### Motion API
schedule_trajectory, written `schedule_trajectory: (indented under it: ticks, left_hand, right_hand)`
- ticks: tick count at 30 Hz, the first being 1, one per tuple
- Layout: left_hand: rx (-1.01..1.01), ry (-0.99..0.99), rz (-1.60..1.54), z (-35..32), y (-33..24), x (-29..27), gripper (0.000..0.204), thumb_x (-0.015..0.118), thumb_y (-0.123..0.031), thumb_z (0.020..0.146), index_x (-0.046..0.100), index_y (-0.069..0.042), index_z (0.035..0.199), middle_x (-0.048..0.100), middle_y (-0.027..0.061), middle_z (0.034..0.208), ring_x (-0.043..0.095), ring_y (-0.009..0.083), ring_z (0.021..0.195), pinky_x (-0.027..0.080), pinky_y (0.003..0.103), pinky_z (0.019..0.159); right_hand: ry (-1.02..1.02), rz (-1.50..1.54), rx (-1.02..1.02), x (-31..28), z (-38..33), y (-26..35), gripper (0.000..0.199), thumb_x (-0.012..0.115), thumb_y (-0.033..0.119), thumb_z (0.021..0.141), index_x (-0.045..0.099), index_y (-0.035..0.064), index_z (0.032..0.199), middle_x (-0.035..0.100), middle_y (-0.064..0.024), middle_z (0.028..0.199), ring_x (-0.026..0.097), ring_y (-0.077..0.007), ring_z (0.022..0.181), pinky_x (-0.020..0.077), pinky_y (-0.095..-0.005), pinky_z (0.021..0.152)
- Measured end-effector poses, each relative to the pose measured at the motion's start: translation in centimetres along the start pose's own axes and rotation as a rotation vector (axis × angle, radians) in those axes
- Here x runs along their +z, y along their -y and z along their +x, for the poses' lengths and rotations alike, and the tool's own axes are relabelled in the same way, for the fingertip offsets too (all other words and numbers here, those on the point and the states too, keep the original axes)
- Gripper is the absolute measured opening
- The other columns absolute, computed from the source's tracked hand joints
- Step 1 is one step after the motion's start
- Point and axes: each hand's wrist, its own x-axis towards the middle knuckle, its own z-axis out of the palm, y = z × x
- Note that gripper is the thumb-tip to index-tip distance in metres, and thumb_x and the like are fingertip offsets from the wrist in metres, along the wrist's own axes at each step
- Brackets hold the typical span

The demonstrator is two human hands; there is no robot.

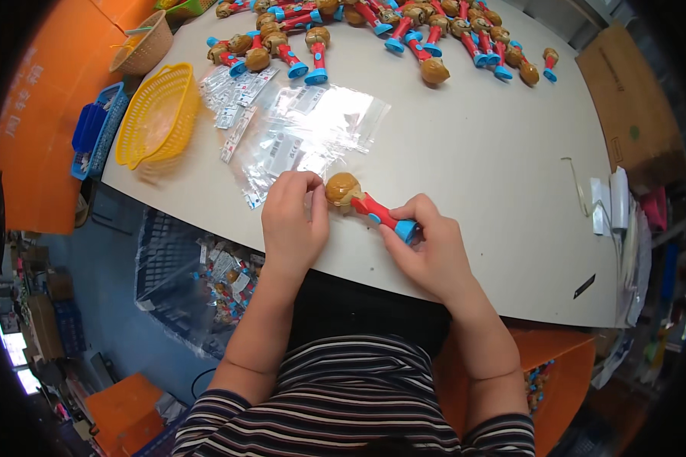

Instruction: The recorder is packaging small toy rattles into individual plastic bags.

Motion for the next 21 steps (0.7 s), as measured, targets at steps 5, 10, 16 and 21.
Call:
schedule_trajectory:
  ticks: [5, 10, 16, 21]
  left_hand:
    - [0.023, 0.061, 0.009, 0.2, -0.1, -0.6, 0.013, 0.063, 0.002, 0.081, 0.058, -0.001, 0.093, 0.059, 0.014, 0.089, 0.058, 0.0333, 0.083, 0.047, 0.041, 0.074]
    - [0.029, 0.057, -0.003, -0.1, -0.4, -0.2, 0.012, 0.062, 0.002, 0.082, 0.058, -0.001, 0.093, 0.059, 0.0143, 0.089, 0.058, 0.0339, 0.082, 0.047, 0.041, 0.073]
    - [0.018, 0.028, -0.103, 0.7, -0.5, -0.6, 0.012, 0.062, 0.002, 0.081, 0.057, -0.001, 0.092, 0.059, 0.0143, 0.089, 0.058, 0.0346, 0.084, 0.046, 0.042, 0.075]
    - [0.325, 0.087, -0.154, 1.5, -0.9, -0.3, 0.016, 0.066, 0.002, 0.077, 0.059, -0.002, 0.091, 0.06, 0.0129, 0.087, 0.058, 0.0339, 0.086, 0.046, 0.04, 0.078]
  right_hand:
    - [-0.131, 0.512, 0.187, 0.7, 0.7, 1.0, 0.011, 0.062, 0.007, 0.093, 0.053, 0.0035, 0.098, 0.066, -0.0086, 0.081, 0.056, -0.0075, 0.059, 0.0451, -0.0201, 0.05]
    - [-0.037, 0.958, 0.435, 1.1, 0.8, -0.6, 0.019, 0.06, 0.016, 0.097, 0.05, 0.0014, 0.105, 0.066, -0.0148, 0.086, 0.057, -0.0102, 0.059, 0.0477, -0.0218, 0.048]
    - [-0.046, 0.227, 0.094, 2.7, -1.0, -0.3, 0.018, 0.068, 0.006, 0.091, 0.052, 0.0028, 0.099, 0.065, -0.0094, 0.081, 0.057, -0.0092, 0.058, 0.0448, -0.023, 0.049]
    - [-0.257, -0.225, -0.402, 3.2, -1.0, -1.7, 0.018, 0.07, 0.005, 0.089, 0.055, 0.0022, 0.1, 0.064, -0.0077, 0.081, 0.057, -0.0091, 0.058, 0.0434, -0.0242, 0.048]
